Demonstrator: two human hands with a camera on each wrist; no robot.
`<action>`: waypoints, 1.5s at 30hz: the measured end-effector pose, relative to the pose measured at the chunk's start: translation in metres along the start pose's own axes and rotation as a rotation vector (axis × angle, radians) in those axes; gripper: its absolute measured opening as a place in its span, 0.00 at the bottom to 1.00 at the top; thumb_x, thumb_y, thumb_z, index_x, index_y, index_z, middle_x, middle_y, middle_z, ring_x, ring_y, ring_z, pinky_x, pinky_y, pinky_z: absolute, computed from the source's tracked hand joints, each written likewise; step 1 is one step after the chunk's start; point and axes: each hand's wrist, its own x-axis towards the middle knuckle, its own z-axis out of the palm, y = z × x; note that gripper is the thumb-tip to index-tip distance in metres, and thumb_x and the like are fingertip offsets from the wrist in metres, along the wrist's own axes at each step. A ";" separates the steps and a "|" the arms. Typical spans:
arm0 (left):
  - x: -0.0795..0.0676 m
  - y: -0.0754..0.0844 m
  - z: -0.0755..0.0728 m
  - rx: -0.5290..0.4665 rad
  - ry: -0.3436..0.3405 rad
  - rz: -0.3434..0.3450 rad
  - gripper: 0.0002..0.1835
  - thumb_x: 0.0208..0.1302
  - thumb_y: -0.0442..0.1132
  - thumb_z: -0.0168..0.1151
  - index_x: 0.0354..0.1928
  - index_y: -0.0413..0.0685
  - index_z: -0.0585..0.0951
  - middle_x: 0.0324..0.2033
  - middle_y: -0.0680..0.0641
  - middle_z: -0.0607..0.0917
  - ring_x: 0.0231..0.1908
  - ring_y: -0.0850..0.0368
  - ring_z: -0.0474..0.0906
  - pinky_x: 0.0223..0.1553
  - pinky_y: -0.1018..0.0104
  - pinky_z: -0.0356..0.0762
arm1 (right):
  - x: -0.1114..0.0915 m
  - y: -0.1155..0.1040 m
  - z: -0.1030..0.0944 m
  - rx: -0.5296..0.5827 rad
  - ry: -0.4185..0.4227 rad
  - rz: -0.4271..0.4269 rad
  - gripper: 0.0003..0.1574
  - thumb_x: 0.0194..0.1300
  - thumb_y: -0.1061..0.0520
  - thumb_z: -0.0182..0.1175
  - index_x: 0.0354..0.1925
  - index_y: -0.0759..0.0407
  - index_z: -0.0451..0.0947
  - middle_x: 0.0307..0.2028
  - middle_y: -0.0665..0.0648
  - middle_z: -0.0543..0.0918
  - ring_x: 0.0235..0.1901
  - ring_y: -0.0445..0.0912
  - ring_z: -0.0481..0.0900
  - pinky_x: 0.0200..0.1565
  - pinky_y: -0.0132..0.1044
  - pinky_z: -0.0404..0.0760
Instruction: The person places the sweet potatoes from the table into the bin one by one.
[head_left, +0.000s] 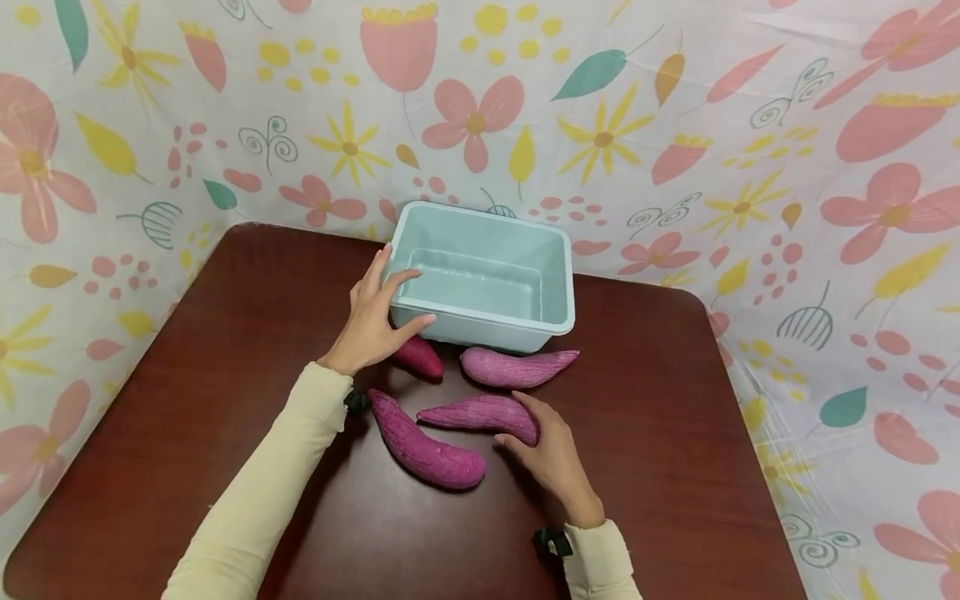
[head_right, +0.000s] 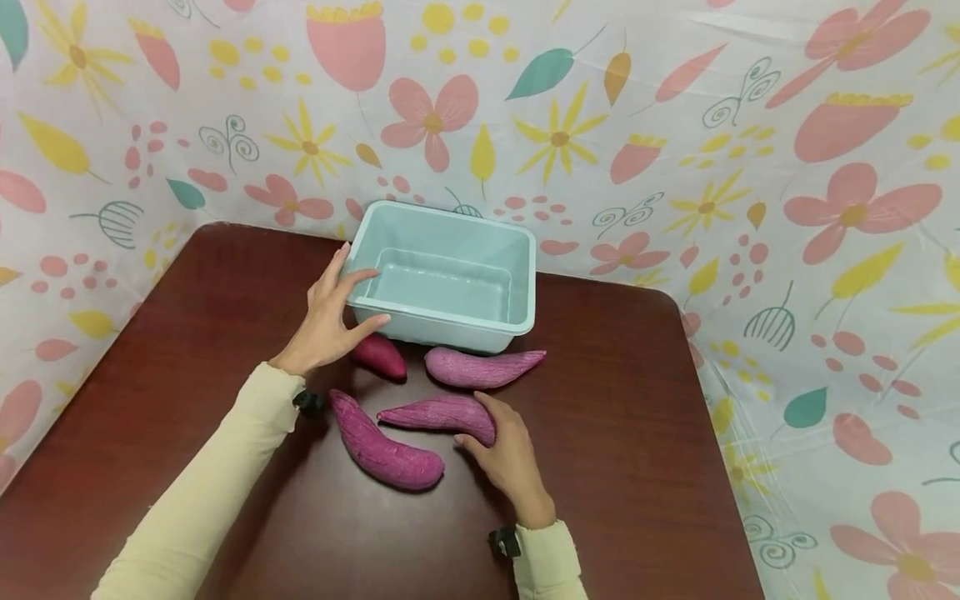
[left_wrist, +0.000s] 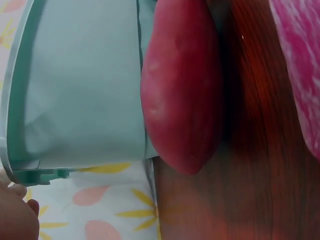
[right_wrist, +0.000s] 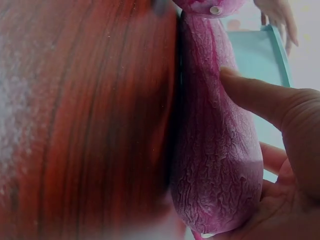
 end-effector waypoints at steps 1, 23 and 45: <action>0.001 0.000 0.001 -0.007 -0.002 0.001 0.35 0.62 0.57 0.69 0.69 0.57 0.70 0.81 0.43 0.43 0.82 0.45 0.35 0.72 0.32 0.41 | 0.000 0.001 0.000 -0.004 0.004 0.000 0.44 0.55 0.51 0.77 0.68 0.54 0.73 0.64 0.60 0.79 0.65 0.59 0.76 0.65 0.58 0.73; 0.002 0.003 0.022 -0.071 0.109 -0.068 0.13 0.66 0.51 0.68 0.40 0.48 0.83 0.75 0.44 0.66 0.82 0.48 0.40 0.62 0.39 0.74 | 0.000 0.006 -0.014 -0.011 0.050 0.028 0.36 0.56 0.49 0.77 0.62 0.51 0.78 0.59 0.57 0.83 0.61 0.54 0.81 0.63 0.53 0.77; -0.007 0.005 0.019 -0.077 0.102 -0.091 0.14 0.68 0.48 0.67 0.40 0.45 0.79 0.73 0.45 0.66 0.82 0.46 0.37 0.67 0.33 0.65 | -0.009 -0.017 -0.016 0.130 0.290 -0.064 0.34 0.53 0.49 0.79 0.59 0.45 0.81 0.55 0.48 0.86 0.55 0.46 0.84 0.58 0.34 0.78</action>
